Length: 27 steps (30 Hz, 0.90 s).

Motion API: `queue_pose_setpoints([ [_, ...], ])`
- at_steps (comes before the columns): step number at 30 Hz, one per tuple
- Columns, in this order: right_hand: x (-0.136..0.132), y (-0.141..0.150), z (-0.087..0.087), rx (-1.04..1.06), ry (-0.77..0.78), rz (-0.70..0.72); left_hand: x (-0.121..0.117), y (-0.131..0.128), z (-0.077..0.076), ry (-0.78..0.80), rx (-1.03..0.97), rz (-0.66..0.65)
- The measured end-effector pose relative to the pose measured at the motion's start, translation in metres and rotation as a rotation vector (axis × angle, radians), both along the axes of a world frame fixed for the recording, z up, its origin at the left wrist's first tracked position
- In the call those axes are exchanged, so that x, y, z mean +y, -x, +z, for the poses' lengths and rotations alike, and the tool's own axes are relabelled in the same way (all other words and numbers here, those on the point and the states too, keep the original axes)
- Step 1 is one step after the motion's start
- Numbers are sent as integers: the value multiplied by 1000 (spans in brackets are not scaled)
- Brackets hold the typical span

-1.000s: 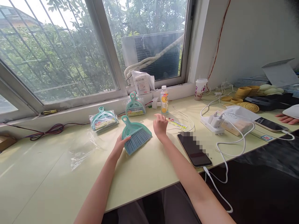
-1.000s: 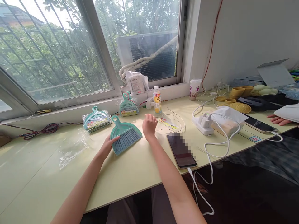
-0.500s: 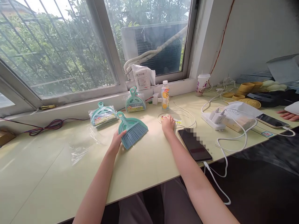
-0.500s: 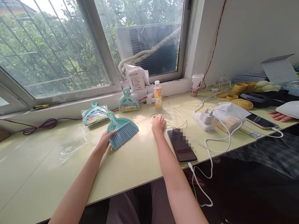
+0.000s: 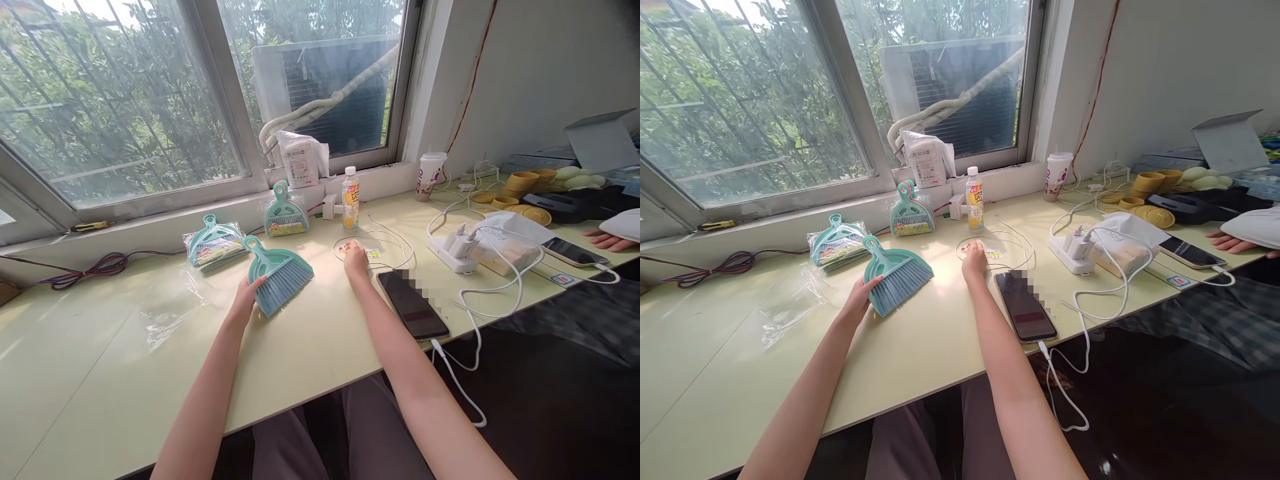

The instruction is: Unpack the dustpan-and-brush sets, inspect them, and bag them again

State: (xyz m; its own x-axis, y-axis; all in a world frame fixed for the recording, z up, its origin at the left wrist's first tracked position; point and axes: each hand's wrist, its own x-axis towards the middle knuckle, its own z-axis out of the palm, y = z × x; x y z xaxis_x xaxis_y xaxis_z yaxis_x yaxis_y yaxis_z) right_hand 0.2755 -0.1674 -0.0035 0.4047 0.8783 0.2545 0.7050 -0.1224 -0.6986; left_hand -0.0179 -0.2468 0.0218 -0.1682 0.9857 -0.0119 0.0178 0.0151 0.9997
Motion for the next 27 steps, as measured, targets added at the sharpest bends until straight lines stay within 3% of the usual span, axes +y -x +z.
queue_pose_setpoints([
  [3,-2,2,12,87,-145,-9,1,1,-2,-1,-5,-13],
  [6,-12,19,29,151,-389,75,1,0,-4,-9,-9,-51],
  [10,-40,68,40,147,-566,429,1,-7,-5,-12,-66,-117],
  [13,-60,104,33,79,-515,788,-1,-13,-1,-43,-172,-154],
  [15,-68,118,26,-28,-438,926,-2,-14,2,-66,-217,-159],
  [19,-73,123,22,-128,-376,975,-1,-11,3,-56,-193,-141],
  [27,-72,117,27,-28,-370,937,0,-10,5,-112,-227,-106],
])
